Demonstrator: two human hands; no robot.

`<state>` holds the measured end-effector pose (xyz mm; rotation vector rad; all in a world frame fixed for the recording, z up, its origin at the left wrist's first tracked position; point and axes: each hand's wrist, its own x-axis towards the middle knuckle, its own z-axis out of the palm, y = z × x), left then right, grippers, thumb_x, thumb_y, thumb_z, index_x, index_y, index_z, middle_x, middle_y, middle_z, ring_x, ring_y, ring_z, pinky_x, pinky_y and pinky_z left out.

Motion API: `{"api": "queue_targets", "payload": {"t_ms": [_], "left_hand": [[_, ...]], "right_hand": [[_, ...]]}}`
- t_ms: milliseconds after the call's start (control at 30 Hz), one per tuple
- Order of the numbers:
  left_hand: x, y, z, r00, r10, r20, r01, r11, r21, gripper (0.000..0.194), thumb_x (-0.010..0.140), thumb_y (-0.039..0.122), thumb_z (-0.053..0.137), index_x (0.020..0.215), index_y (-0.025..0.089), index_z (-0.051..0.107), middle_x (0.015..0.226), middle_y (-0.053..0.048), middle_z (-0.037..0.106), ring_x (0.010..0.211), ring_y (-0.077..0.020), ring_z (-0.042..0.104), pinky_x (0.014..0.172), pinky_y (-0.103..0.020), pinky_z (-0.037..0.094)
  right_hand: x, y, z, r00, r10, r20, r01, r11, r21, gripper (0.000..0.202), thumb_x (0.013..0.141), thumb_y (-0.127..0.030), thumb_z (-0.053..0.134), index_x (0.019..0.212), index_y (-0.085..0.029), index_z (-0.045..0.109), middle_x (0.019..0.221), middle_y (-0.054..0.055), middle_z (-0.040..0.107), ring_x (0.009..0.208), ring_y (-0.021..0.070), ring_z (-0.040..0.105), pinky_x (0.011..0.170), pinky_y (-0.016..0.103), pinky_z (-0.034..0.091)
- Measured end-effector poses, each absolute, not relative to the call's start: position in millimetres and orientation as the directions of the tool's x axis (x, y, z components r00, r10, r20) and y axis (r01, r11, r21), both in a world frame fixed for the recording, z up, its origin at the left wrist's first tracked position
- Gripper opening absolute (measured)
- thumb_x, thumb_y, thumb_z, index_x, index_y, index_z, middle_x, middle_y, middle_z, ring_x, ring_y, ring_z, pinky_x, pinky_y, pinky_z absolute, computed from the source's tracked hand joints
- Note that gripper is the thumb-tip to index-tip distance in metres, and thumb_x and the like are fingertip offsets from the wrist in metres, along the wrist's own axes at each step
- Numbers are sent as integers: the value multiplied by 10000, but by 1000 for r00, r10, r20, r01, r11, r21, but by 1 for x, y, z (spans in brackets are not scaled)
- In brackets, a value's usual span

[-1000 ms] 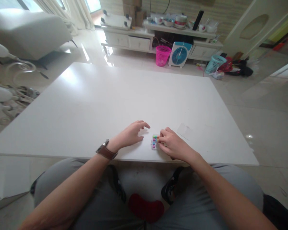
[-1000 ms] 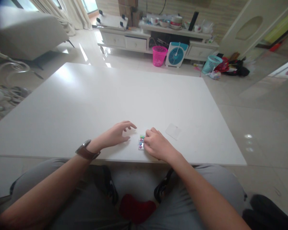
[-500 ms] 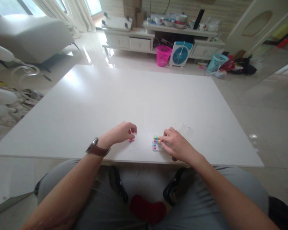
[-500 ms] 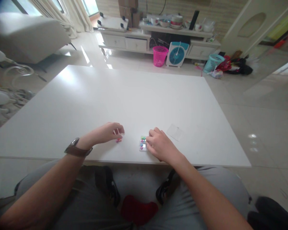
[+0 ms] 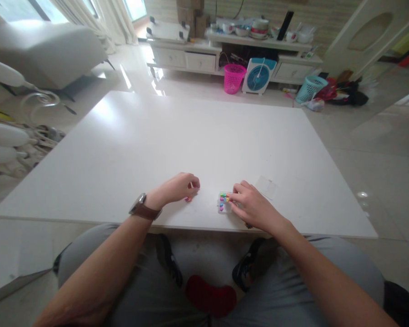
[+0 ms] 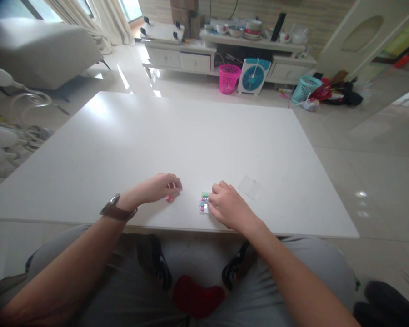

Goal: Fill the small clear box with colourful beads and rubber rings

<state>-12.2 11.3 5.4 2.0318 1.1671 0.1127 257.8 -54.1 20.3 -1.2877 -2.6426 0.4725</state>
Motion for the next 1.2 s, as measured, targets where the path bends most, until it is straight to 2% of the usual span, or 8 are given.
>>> {"api": "queue_targets", "payload": {"t_ms": [167, 333, 500, 567, 767, 933, 1067, 1200], "left_hand": [[-28, 17, 9, 610, 767, -201, 700, -401, 591, 133, 753, 314, 702, 817, 203, 738, 885, -43, 676, 806, -178, 611, 720, -263, 457], [-27, 11, -4, 659, 727, -193, 682, -470, 561, 156, 646, 162, 730, 791, 218, 744, 883, -34, 667, 892, -203, 595, 803, -288, 451], [-13, 5, -7, 646, 734, -212, 725, -502, 472, 165, 676, 85, 653, 721, 220, 737, 803, -23, 684, 891, -216, 608, 919, -375, 404], [-9, 5, -2, 643, 728, -239, 732, -492, 472, 174, 695, 77, 637, 729, 213, 741, 755, -16, 690, 835, -201, 618, 905, -372, 408], [2, 1, 12, 709, 690, -147, 550, -410, 728, 64, 774, 188, 661, 789, 186, 724, 788, -15, 708, 752, -155, 614, 719, -275, 455], [20, -9, 13, 742, 663, -95, 264, -159, 951, 152, 806, 284, 704, 878, 152, 684, 830, -40, 720, 791, -154, 650, 756, -279, 517], [27, -13, 14, 718, 694, -58, 164, -87, 983, 195, 787, 300, 742, 869, 140, 666, 844, -54, 724, 817, -158, 668, 777, -292, 536], [28, -14, 14, 703, 708, -67, 153, -59, 987, 237, 758, 306, 780, 869, 134, 661, 819, -55, 721, 793, -155, 668, 759, -294, 547]], "right_hand": [[258, -53, 22, -615, 788, 2, 741, 579, -342, 110, 927, -168, 565, 876, -176, 662, 874, 65, 553, 909, 219, 464, 824, 352, 415], [258, -54, 23, -617, 787, 8, 739, 583, -337, 120, 921, -160, 573, 827, -175, 646, 866, 65, 549, 897, 216, 463, 813, 346, 413], [257, -56, 23, -624, 781, 17, 731, 591, -340, 113, 918, -159, 575, 832, -181, 645, 869, 66, 547, 902, 218, 464, 817, 345, 411], [257, -56, 23, -623, 782, 19, 731, 591, -340, 112, 918, -156, 572, 839, -182, 647, 869, 67, 548, 902, 221, 466, 812, 346, 412], [258, -56, 21, -629, 775, 61, 698, 597, -395, 100, 919, -154, 576, 901, -185, 669, 874, 73, 581, 899, 226, 494, 819, 361, 426], [251, -61, 14, -592, 779, 208, 549, 578, -603, 95, 937, -196, 599, 991, -187, 678, 906, 73, 653, 889, 210, 565, 799, 342, 463], [244, -66, 11, -490, 825, 280, 477, 523, -706, 78, 929, -223, 629, 961, -199, 696, 851, 47, 695, 809, 181, 620, 750, 318, 486], [244, -66, 11, -448, 834, 323, 448, 522, -726, 85, 925, -225, 633, 955, -208, 711, 863, 46, 722, 797, 175, 652, 738, 311, 507]]}}
